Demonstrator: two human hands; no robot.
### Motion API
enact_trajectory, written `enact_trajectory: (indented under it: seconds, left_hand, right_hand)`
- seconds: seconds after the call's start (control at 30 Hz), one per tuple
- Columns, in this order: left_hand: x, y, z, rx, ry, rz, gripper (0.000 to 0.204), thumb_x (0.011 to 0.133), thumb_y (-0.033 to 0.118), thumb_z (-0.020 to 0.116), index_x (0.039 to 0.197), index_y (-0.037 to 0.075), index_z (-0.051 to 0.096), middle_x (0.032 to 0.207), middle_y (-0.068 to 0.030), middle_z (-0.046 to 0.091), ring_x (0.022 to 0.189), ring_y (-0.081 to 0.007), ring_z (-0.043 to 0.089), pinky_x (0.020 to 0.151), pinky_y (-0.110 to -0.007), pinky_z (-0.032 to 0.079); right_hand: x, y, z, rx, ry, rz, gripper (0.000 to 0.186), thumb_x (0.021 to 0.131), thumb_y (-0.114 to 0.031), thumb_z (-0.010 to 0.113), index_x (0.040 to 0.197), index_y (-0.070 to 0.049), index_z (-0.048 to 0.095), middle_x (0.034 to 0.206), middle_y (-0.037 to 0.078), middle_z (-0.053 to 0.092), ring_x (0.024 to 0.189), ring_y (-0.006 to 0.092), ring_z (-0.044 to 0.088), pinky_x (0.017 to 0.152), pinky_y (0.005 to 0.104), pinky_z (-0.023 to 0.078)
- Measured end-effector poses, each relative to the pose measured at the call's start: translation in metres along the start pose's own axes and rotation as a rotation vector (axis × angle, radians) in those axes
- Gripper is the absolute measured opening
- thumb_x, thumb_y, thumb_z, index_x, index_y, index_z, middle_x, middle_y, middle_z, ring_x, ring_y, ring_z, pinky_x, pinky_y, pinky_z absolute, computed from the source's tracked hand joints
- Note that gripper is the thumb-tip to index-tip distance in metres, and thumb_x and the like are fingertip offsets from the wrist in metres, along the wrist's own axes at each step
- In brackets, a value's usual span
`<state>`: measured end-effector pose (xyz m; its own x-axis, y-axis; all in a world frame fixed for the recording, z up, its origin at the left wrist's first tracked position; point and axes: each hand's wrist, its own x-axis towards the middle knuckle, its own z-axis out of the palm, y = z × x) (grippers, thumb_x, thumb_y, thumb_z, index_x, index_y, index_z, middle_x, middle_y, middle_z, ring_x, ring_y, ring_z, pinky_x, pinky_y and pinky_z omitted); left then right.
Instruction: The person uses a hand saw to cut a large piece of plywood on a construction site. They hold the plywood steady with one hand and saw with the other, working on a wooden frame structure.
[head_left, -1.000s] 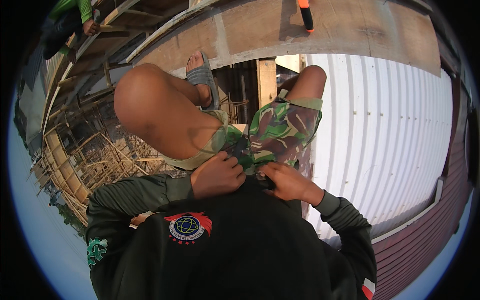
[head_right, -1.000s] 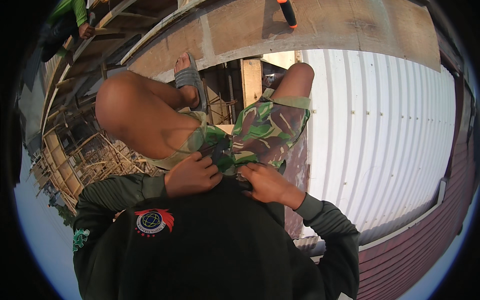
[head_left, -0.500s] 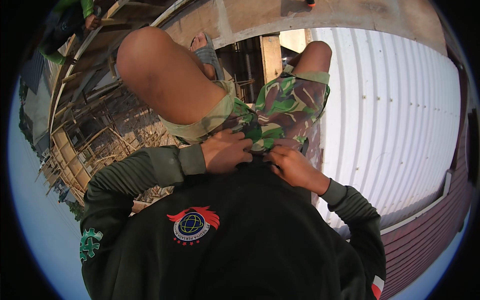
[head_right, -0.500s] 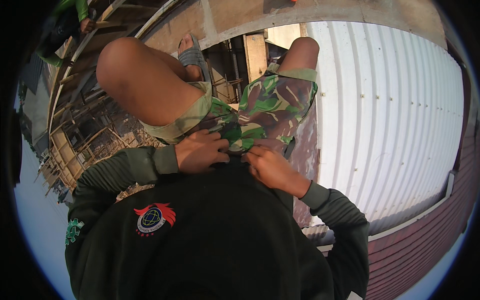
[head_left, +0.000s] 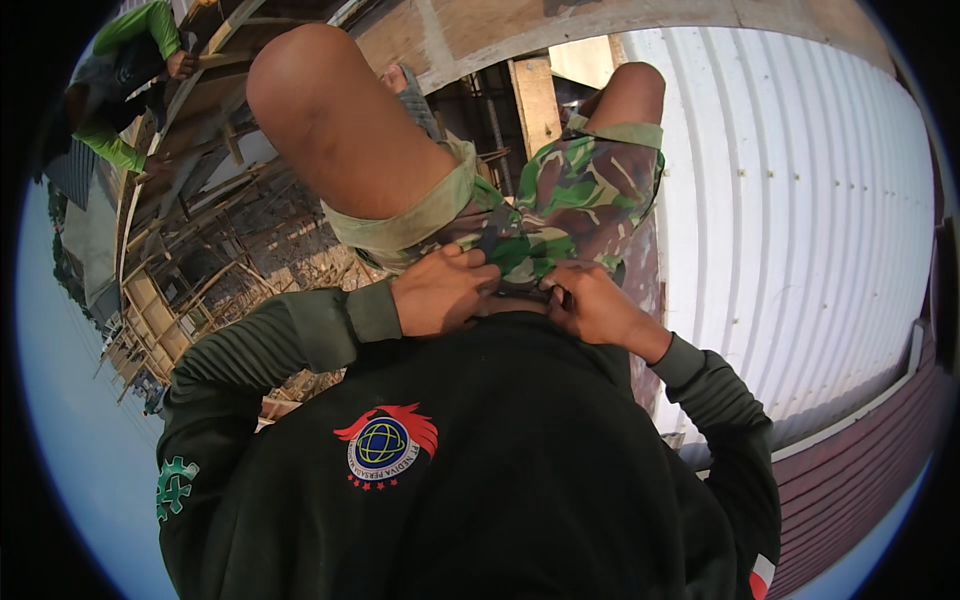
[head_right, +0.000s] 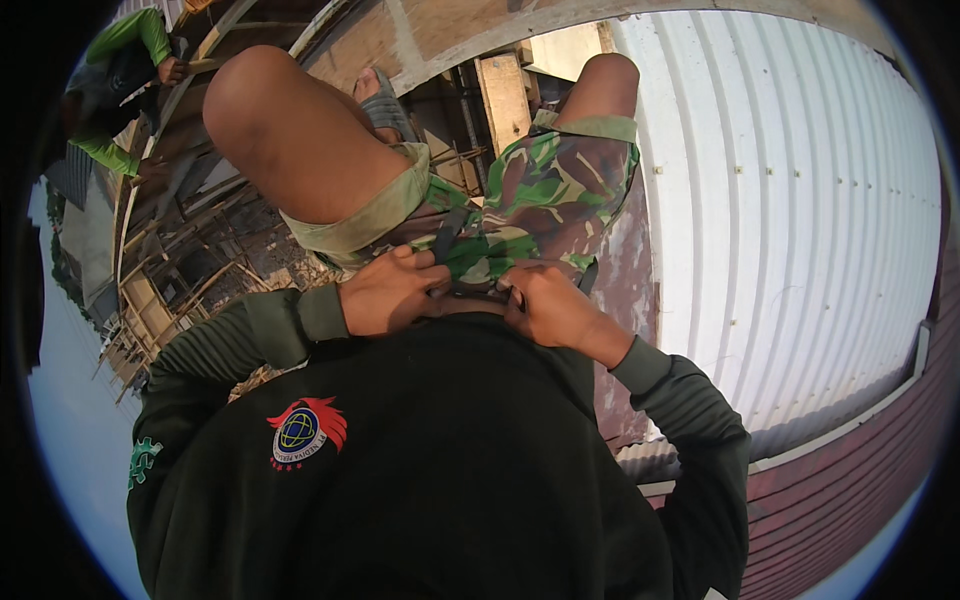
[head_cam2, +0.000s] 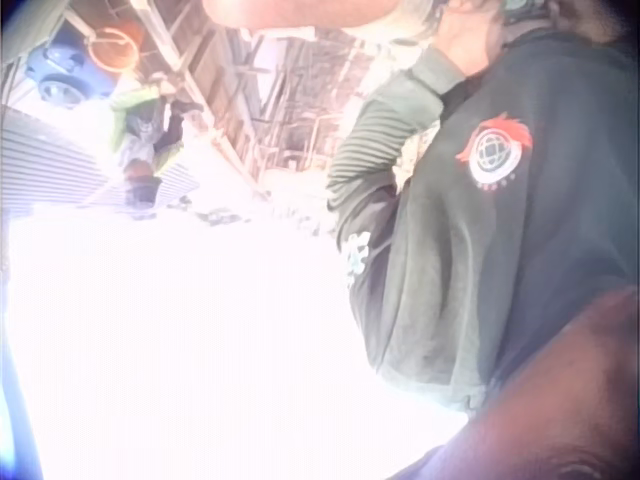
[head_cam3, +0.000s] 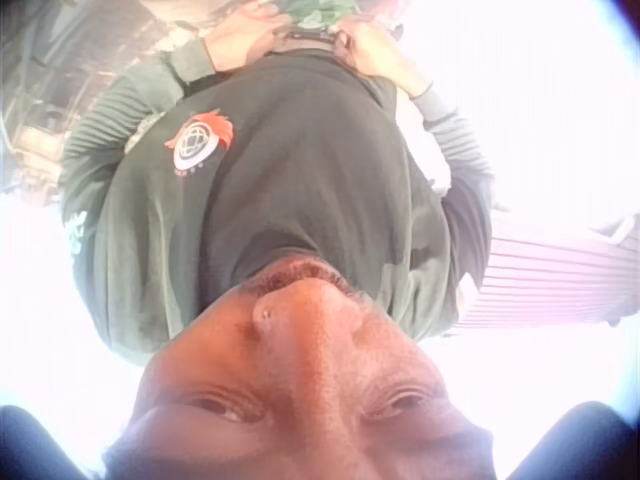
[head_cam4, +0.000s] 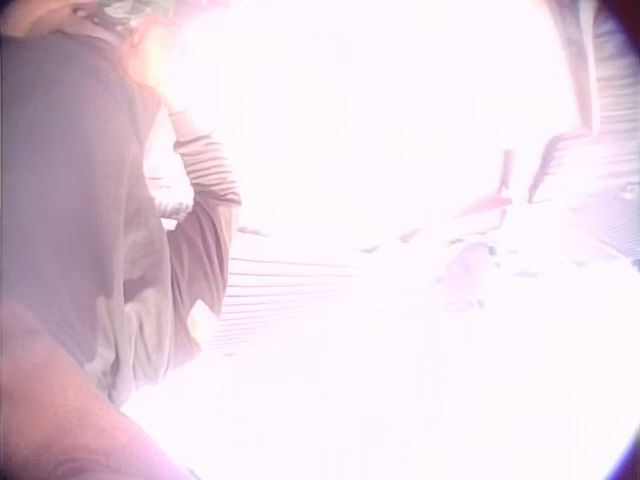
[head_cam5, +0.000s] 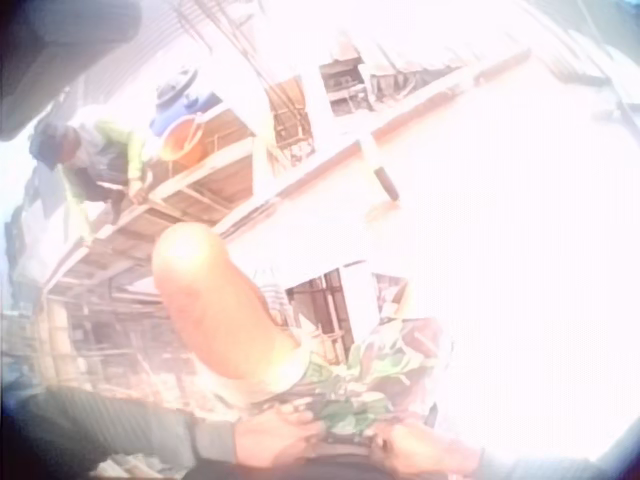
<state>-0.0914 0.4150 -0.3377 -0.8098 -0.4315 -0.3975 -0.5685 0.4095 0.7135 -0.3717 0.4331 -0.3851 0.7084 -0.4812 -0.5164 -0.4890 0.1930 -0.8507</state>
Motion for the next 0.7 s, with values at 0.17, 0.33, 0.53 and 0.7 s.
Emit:
enact_trajectory:
  seconds: [0.17,0.33,0.53,0.7]
  left_hand:
    - [-0.002,0.007,-0.001,0.064,0.000,-0.034,0.018,0.079,0.027,0.072,0.079,0.010,0.068,0.097,-0.0056,0.058,0.097,-0.0256,0.056,0.079,-0.042,0.045]
    - [0.005,0.014,0.004,0.204,0.055,-0.037,0.017,0.075,0.029,0.070,0.073,0.012,0.070,0.099,-0.0040,0.059,0.097,-0.0247,0.055,0.079,-0.040,0.045]
    - [0.001,0.012,0.008,0.432,0.025,0.015,0.018,0.079,0.025,0.068,0.093,0.017,0.076,0.107,-0.0001,0.058,0.100,-0.0200,0.054,0.080,-0.037,0.042]
    - [-0.003,0.012,0.021,0.572,0.155,0.070,0.021,0.075,0.026,0.068,0.092,0.016,0.076,0.122,-0.0001,0.060,0.102,-0.0189,0.054,0.083,-0.037,0.041]
  right_hand:
    - [0.004,0.005,0.009,-0.176,0.216,-0.209,0.036,0.084,-0.014,0.078,0.113,0.001,0.062,0.097,0.023,0.064,0.088,0.0433,0.068,0.080,0.0490,0.056]
    - [0.008,0.009,0.022,-0.298,0.237,-0.204,0.035,0.087,-0.017,0.074,0.115,-0.001,0.062,0.094,0.022,0.064,0.083,0.0421,0.069,0.072,0.0491,0.057]
    - [0.008,0.016,0.035,-0.350,0.361,-0.338,0.029,0.091,-0.013,0.066,0.119,-0.003,0.060,0.094,0.018,0.067,0.076,0.0397,0.070,0.065,0.0479,0.058]
    - [0.004,0.022,0.040,-0.400,0.454,-0.492,0.036,0.086,-0.008,0.067,0.121,-0.005,0.059,0.103,0.014,0.069,0.087,0.0359,0.071,0.072,0.0443,0.060]
